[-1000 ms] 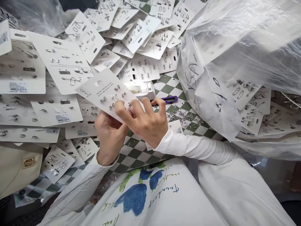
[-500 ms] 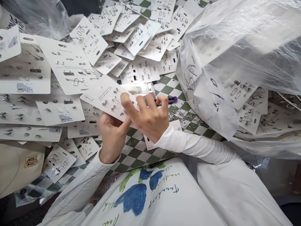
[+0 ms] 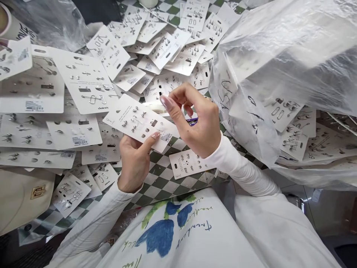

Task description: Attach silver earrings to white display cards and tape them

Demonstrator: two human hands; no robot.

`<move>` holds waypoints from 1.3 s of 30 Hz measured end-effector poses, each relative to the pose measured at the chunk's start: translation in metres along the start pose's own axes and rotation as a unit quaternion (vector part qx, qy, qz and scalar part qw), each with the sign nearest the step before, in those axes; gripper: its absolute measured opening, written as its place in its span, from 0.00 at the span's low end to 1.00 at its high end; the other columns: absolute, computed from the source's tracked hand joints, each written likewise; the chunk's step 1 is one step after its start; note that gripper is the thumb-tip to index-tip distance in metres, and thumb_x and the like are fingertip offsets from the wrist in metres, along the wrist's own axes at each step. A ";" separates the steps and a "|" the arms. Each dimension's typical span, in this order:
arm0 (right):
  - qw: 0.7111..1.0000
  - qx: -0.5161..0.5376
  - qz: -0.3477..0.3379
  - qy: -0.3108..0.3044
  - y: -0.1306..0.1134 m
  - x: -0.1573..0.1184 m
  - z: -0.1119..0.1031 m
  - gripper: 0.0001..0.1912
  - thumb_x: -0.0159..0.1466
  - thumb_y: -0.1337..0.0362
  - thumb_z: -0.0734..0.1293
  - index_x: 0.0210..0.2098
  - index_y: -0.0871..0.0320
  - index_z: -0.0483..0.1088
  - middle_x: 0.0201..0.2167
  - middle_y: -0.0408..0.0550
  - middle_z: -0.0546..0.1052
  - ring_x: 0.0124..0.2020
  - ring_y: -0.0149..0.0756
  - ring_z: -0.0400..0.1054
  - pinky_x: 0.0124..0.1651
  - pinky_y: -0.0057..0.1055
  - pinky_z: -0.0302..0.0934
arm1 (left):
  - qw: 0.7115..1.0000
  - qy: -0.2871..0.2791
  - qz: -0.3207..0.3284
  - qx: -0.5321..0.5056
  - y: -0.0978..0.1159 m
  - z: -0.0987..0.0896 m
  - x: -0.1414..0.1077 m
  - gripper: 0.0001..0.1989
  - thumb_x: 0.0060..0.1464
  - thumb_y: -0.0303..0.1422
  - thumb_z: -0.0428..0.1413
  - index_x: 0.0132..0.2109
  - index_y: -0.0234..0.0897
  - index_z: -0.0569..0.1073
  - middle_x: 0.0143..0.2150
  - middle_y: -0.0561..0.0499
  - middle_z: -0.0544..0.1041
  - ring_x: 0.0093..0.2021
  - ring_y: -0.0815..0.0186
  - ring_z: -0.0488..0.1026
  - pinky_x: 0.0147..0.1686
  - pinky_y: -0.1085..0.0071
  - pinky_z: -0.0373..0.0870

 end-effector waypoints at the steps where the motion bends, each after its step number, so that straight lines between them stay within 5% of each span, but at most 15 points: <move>1: 1.000 0.001 0.006 -0.012 0.002 0.001 0.000 0.17 0.72 0.51 0.69 0.32 0.56 0.70 0.28 0.44 0.73 0.28 0.33 0.65 0.29 0.35 0.58 | 1.000 0.002 0.000 -0.005 0.001 0.000 0.000 0.20 0.54 0.33 0.69 0.53 0.36 0.76 0.55 0.44 0.80 0.58 0.54 0.77 0.60 0.58 0.76; 11: 0.989 0.009 0.053 -0.137 0.017 -0.002 0.012 0.07 0.62 0.67 0.77 0.29 0.59 0.76 0.27 0.45 0.76 0.26 0.30 0.62 0.29 0.33 0.57 | 1.000 0.014 -0.004 -0.025 0.006 0.000 0.000 0.19 0.54 0.34 0.70 0.52 0.37 0.78 0.53 0.44 0.81 0.56 0.55 0.79 0.57 0.61 0.78; 26: 0.990 0.045 0.012 -0.134 0.014 -0.010 0.025 0.06 0.61 0.71 0.73 0.29 0.58 0.73 0.27 0.42 0.74 0.27 0.31 0.62 0.30 0.33 0.58 | 0.997 0.053 0.025 0.050 0.006 -0.005 0.000 0.16 0.54 0.38 0.70 0.47 0.37 0.78 0.46 0.48 0.83 0.52 0.56 0.81 0.57 0.60 0.78; 34: 0.983 -0.051 -0.120 -0.130 0.011 -0.015 0.031 0.08 0.70 0.69 0.69 0.33 0.58 0.69 0.31 0.42 0.73 0.29 0.31 0.64 0.41 0.38 0.58 | 0.999 0.018 0.019 -0.020 0.016 -0.003 0.003 0.11 0.55 0.31 0.68 0.45 0.38 0.79 0.47 0.48 0.83 0.53 0.56 0.80 0.57 0.62 0.77; 39: 0.945 -0.081 -0.284 -0.144 0.017 -0.012 0.032 0.07 0.71 0.73 0.67 0.37 0.58 0.67 0.32 0.44 0.74 0.29 0.32 0.66 0.36 0.35 0.58 | 0.997 0.004 -0.044 -0.066 0.012 0.005 0.001 0.11 0.55 0.34 0.68 0.45 0.38 0.79 0.52 0.46 0.81 0.60 0.54 0.76 0.63 0.59 0.72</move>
Point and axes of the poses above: each hand's wrist, its own x-axis towards the middle knuckle, its own z-axis out of the palm, y = z × x, the point moved 4 cm from there along x, towards the middle knuckle
